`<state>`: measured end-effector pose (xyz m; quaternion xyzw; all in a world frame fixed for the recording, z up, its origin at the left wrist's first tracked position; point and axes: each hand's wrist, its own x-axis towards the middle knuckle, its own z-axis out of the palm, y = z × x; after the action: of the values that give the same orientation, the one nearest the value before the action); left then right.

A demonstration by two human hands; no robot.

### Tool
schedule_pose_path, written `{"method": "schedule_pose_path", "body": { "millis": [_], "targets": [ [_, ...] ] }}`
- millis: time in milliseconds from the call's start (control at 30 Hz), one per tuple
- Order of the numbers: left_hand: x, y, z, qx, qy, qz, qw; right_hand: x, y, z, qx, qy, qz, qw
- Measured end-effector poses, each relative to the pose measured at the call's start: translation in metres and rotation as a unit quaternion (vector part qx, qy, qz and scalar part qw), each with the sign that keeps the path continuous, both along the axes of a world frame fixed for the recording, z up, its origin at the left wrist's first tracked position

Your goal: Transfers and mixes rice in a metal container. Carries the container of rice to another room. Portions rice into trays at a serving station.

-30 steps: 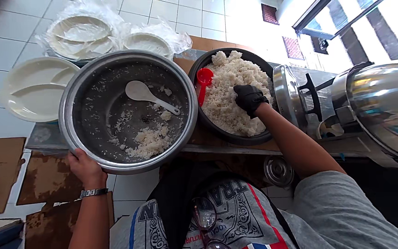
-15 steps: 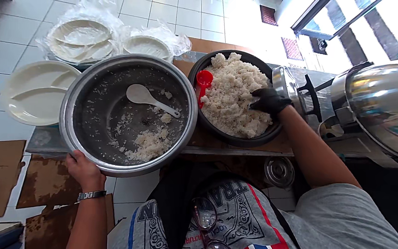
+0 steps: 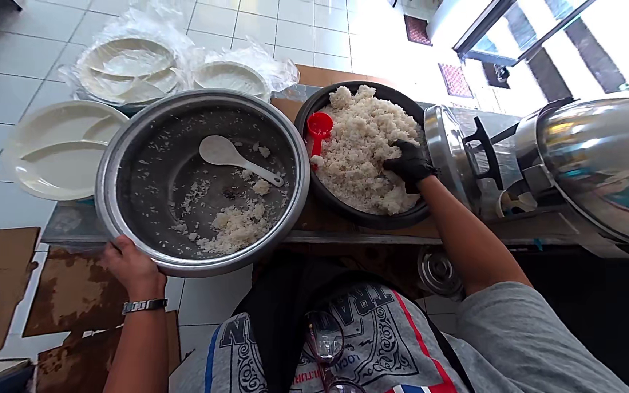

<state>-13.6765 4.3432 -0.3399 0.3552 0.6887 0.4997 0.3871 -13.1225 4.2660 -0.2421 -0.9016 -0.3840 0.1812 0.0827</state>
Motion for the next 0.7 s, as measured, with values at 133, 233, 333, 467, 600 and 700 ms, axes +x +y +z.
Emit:
{"method": "schedule_pose_path", "body": {
  "millis": [133,233,333,467,600,700],
  "targets": [
    [-0.001,0.001,-0.002,0.004,-0.009,-0.001,1.000,0.001,-0.001,0.006,0.040,0.004,-0.019,0.999],
    [0.001,0.000,0.000,0.007,-0.007,-0.002,1.000,-0.002,0.003,0.012,0.037,-0.016,-0.021,0.999],
    [0.002,0.001,0.001,0.011,-0.001,-0.003,1.000,0.001,0.005,0.013,0.019,-0.035,-0.017,0.999],
    [0.002,0.001,0.001,0.007,-0.003,-0.004,1.000,-0.004,0.002,0.025,0.004,-0.017,-0.044,0.999],
    [0.003,0.001,0.001,0.014,-0.005,0.000,1.000,0.006,-0.003,0.024,0.024,0.045,-0.053,0.997],
    [0.005,0.000,0.003,0.012,-0.007,0.005,1.000,0.007,-0.007,0.029,0.030,0.142,-0.009,0.989]
  ]
}}
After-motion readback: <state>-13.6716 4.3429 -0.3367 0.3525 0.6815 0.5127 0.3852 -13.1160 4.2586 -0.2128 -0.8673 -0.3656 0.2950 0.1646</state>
